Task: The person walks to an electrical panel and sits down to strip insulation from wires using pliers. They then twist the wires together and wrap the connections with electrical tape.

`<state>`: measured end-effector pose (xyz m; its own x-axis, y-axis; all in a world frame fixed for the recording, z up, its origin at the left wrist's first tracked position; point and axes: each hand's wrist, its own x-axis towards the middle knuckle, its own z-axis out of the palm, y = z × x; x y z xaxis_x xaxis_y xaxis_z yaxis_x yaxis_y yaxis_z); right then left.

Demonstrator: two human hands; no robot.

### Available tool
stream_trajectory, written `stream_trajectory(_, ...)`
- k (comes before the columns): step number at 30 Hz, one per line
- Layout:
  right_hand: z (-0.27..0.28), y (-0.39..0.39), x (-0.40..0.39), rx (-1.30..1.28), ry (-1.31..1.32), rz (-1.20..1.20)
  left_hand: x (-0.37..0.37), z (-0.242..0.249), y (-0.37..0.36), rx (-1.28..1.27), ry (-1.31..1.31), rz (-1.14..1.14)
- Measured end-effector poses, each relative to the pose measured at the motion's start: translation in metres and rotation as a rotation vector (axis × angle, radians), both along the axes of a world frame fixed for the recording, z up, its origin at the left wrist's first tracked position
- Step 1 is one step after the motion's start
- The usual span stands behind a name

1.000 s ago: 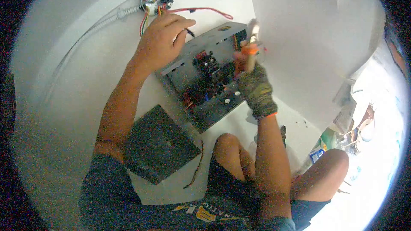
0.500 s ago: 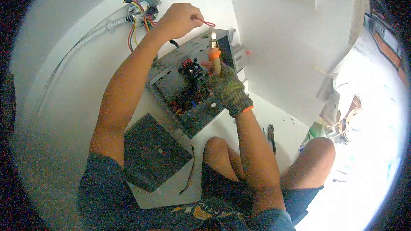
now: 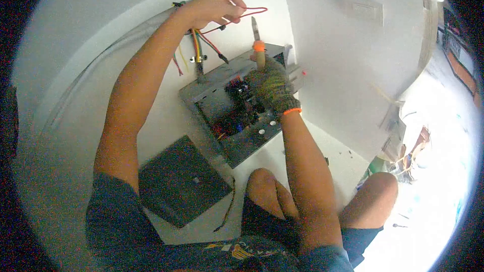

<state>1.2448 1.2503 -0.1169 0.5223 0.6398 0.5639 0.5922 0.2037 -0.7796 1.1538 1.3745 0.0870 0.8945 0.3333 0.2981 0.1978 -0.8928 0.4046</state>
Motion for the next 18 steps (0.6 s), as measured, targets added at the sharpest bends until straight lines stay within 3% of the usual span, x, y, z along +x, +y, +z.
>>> stream_trajectory(6,0.011,-0.011,-0.003,-0.046,0.001,0.050,0.001,0.005,0.005,0.024,0.068,0.025)
stream_trajectory(8,0.008,-0.013,-0.002,-0.062,-0.021,0.052,-0.003,0.004,-0.001,0.094,-0.016,-0.136)
stream_trajectory(9,0.005,-0.013,0.000,-0.051,-0.041,0.045,-0.006,0.004,-0.004,0.263,-0.050,-0.014)
stream_trajectory(10,-0.001,-0.012,0.001,-0.043,-0.060,0.042,-0.012,-0.001,-0.005,0.262,-0.048,-0.010)
stream_trajectory(12,-0.025,-0.013,0.011,-0.071,-0.061,0.009,-0.034,-0.011,-0.001,0.491,-0.324,-0.083)
stream_trajectory(14,-0.044,-0.024,0.013,-0.102,-0.056,-0.026,-0.088,-0.028,-0.049,0.375,-0.305,-0.084)
stream_trajectory(15,-0.049,-0.032,0.011,-0.199,0.095,-0.053,-0.118,-0.040,-0.079,0.301,-0.307,-0.134)
stream_trajectory(16,-0.053,-0.040,0.012,-0.290,0.244,-0.085,-0.136,-0.055,-0.106,0.191,-0.269,-0.259)
stream_trajectory(18,-0.078,-0.049,0.016,-0.283,0.135,-0.144,-0.151,-0.087,-0.150,-0.091,-0.172,-0.562)
